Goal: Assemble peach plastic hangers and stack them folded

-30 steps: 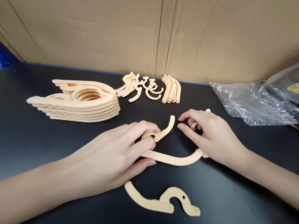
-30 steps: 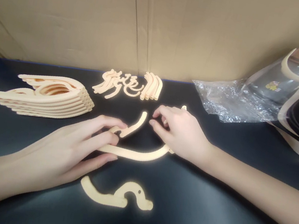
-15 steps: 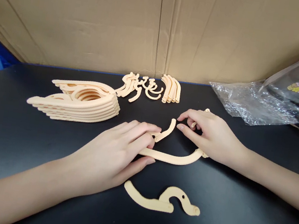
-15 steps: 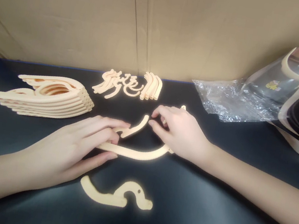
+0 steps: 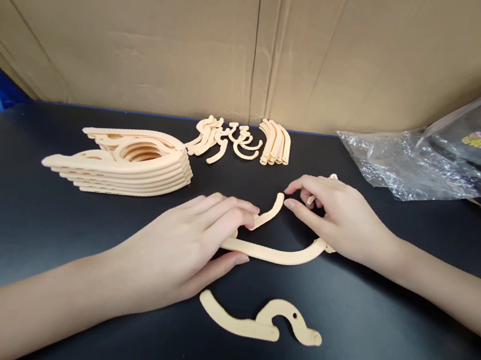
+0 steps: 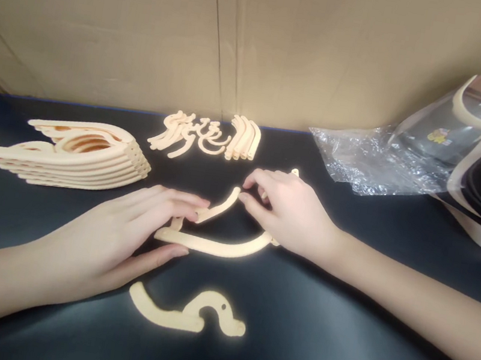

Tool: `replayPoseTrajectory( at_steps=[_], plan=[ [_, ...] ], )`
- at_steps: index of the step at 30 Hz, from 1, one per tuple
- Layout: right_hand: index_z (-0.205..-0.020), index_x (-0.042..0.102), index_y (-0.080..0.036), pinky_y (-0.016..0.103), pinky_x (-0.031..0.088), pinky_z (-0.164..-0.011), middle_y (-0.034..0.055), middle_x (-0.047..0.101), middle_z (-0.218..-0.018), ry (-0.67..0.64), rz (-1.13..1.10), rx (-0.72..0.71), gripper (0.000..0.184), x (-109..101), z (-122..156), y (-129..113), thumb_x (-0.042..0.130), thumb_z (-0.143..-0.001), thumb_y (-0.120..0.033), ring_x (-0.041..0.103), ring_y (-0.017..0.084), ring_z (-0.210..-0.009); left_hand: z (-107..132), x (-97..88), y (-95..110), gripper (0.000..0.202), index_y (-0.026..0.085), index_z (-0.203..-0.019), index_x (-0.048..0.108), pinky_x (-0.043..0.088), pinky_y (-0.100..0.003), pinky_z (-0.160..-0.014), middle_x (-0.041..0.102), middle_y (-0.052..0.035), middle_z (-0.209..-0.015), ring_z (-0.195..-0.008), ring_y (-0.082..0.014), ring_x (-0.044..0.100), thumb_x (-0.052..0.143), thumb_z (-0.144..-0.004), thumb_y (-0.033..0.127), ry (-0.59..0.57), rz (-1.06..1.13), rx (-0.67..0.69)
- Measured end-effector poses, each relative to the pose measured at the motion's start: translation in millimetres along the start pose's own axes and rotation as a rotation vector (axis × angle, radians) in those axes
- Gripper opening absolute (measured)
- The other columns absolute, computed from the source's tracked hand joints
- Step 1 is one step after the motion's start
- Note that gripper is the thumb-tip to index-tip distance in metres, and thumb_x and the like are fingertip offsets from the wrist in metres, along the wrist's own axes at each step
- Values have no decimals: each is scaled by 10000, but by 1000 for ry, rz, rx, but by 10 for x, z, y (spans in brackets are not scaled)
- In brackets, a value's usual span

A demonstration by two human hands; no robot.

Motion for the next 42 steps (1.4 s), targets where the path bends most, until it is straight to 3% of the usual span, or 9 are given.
replayPoseTrajectory(
  at_steps=[18,30,32,37,42],
  plan=[
    [-998,641,-208,290,408,-662,-16,619,-738,-33,-37,-1,227,-20,-6,-19,490,-963,-375,557,153,-700,-18,9,8,187,160,-1130,507,465,-336,-816,598,-73,-1163,-997,-209,562,426,-969,112,10,-3,49],
    [-1023,633,-200,354,445,-818,70,624,-1057,67,-2,-24,271,-10,23,-21,480,-969,-417,558,228,-988,-28,-22,24,255,142,-1112,568,462,-371,-804,647,-72,-1129,-954,-225,588,426,-926,40,43,-219,51],
    [-1005,628,-197,347,447,-775,71,626,-996,103,23,9,264,-14,24,-26,491,-960,-418,567,225,-940,-34,-34,25,270,135,-1104,582,463,-376,-794,661,-76,-1114,-968,-239,588,440,-905,23,58,-282,77],
    [-858,609,-212,291,384,-602,-28,532,-583,53,43,85,267,-32,26,-63,501,-947,-439,521,156,-602,-16,-52,17,246,160,-1046,616,437,-363,-651,646,-65,-959,-815,-236,569,443,-906,55,96,-475,75],
    [-774,592,-209,265,350,-561,-47,494,-538,52,14,65,312,-43,53,-66,468,-968,-419,472,121,-525,-5,-63,23,227,163,-1024,615,390,-348,-568,597,-42,-805,-680,-215,533,434,-916,76,97,-522,64]
  ],
)
Point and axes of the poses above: each hand's wrist, its own z-axis away from the middle knuckle, its own x-axis out of the palm, y = z × x, the point moved 1 cm from there along -z, towards the middle knuckle
